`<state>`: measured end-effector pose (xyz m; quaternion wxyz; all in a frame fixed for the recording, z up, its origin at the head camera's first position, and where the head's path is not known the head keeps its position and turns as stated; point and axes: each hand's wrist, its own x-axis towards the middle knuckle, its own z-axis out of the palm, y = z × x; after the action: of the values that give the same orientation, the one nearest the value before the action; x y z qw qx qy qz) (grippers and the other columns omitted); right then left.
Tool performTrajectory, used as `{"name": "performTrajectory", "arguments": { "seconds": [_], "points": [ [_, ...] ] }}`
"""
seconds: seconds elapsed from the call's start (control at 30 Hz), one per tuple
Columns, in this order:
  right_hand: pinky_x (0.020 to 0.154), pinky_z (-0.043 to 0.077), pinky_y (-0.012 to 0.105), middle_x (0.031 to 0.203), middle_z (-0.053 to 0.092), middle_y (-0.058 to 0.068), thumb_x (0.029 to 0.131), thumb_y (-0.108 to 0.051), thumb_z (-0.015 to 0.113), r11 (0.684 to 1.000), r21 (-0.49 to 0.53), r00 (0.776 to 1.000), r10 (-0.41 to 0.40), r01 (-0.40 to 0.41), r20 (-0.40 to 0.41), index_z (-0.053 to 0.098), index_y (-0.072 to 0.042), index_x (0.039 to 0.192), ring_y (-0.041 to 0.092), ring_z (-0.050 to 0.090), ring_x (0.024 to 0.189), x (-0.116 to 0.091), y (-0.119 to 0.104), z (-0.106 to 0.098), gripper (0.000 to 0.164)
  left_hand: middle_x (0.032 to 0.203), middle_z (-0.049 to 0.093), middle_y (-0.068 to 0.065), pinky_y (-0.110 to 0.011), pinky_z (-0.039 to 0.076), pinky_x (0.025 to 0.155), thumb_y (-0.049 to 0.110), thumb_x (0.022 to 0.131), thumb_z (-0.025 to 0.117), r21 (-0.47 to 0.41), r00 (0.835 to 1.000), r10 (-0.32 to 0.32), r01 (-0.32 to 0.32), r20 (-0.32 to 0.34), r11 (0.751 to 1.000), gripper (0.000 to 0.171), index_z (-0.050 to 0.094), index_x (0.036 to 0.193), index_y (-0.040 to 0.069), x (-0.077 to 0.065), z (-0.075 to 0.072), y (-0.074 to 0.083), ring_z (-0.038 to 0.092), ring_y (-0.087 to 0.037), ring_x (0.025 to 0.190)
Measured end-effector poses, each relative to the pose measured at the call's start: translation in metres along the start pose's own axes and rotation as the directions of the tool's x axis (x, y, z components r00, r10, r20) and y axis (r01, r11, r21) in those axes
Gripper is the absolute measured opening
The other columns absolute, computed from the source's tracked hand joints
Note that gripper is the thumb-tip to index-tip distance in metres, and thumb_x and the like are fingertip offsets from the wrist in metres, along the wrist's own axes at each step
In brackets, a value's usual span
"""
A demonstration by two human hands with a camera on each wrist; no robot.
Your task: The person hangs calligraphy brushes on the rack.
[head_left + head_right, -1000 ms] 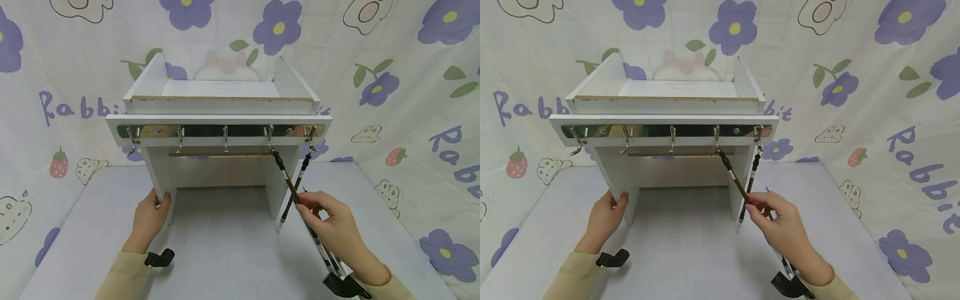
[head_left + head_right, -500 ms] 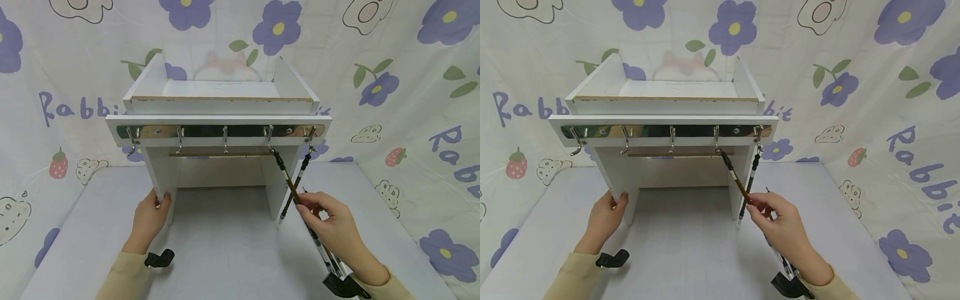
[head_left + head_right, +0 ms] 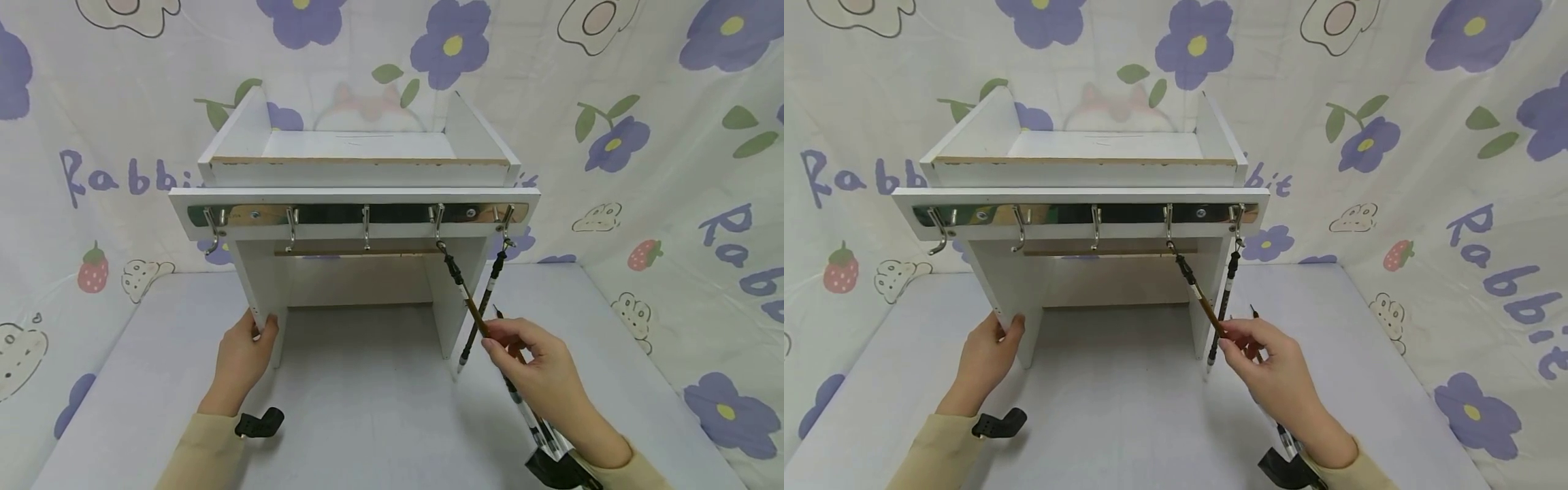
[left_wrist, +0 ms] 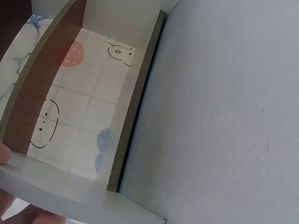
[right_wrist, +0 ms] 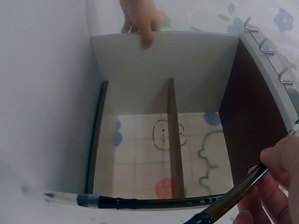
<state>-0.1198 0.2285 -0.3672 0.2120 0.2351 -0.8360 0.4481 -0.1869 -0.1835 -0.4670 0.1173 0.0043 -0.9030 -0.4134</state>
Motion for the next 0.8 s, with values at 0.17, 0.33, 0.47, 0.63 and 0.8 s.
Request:
{"name": "performTrajectory", "arguments": {
  "seconds": [0.17,0.33,0.47,0.63,0.8],
  "points": [
    [0.054,0.044,0.021,0.080,0.066,0.007,0.082,0.011,0.069,1.000,0.014,1.000,-0.020,0.020,0.000,0.068,0.001,0.101,0.011,0.056,0.066,0.000,-0.015,0.006,0.021,0.132,0.054,-0.025,-0.055,0.052,0.081,0.040,0.102,0.040,0.005,1.000,-0.005,0.005,0.002,1.000,0.054,0.043,0.142,0.004,0.000,0.000,0.001,0.059,-0.043,0.111],
    [0.054,0.046,0.022,0.080,0.066,0.006,0.079,0.012,0.071,1.000,0.018,1.000,-0.018,0.017,0.012,0.068,-0.001,0.101,0.012,0.057,0.065,-0.005,-0.001,0.018,0.026,0.132,0.054,-0.026,-0.055,0.052,0.081,0.039,0.102,0.040,0.002,1.000,-0.006,0.006,0.003,1.000,0.054,0.042,0.142,0.004,0.000,0.000,0.002,0.059,-0.043,0.111],
    [0.057,0.048,0.023,0.083,0.067,0.004,0.079,0.010,0.073,1.000,0.027,1.000,-0.012,0.012,0.014,0.068,-0.008,0.104,0.011,0.059,0.068,-0.008,0.018,0.027,0.031,0.132,0.054,-0.026,-0.056,0.052,0.081,0.039,0.102,0.040,0.001,1.000,-0.004,0.004,0.002,1.000,0.054,0.042,0.143,0.004,0.000,0.000,0.002,0.059,-0.043,0.111],
    [0.061,0.049,0.023,0.085,0.068,0.000,0.082,0.004,0.073,0.999,0.053,1.000,-0.014,0.013,0.023,0.069,-0.012,0.104,0.011,0.061,0.072,-0.007,0.026,0.036,0.027,0.132,0.054,-0.026,-0.055,0.052,0.081,0.039,0.102,0.040,0.000,1.000,-0.001,0.001,0.000,1.000,0.054,0.042,0.143,0.004,0.000,0.000,0.002,0.059,-0.043,0.111],
    [0.065,0.052,0.025,0.087,0.068,-0.008,0.084,-0.001,0.073,0.998,0.055,1.000,0.015,-0.016,0.026,0.069,-0.012,0.103,0.011,0.062,0.075,-0.004,0.026,0.046,0.022,0.132,0.054,-0.026,-0.055,0.052,0.080,0.040,0.102,0.040,0.000,1.000,-0.003,0.003,-0.001,1.000,0.054,0.043,0.142,0.004,-0.001,0.000,0.002,0.059,-0.043,0.111]
  ]
}}
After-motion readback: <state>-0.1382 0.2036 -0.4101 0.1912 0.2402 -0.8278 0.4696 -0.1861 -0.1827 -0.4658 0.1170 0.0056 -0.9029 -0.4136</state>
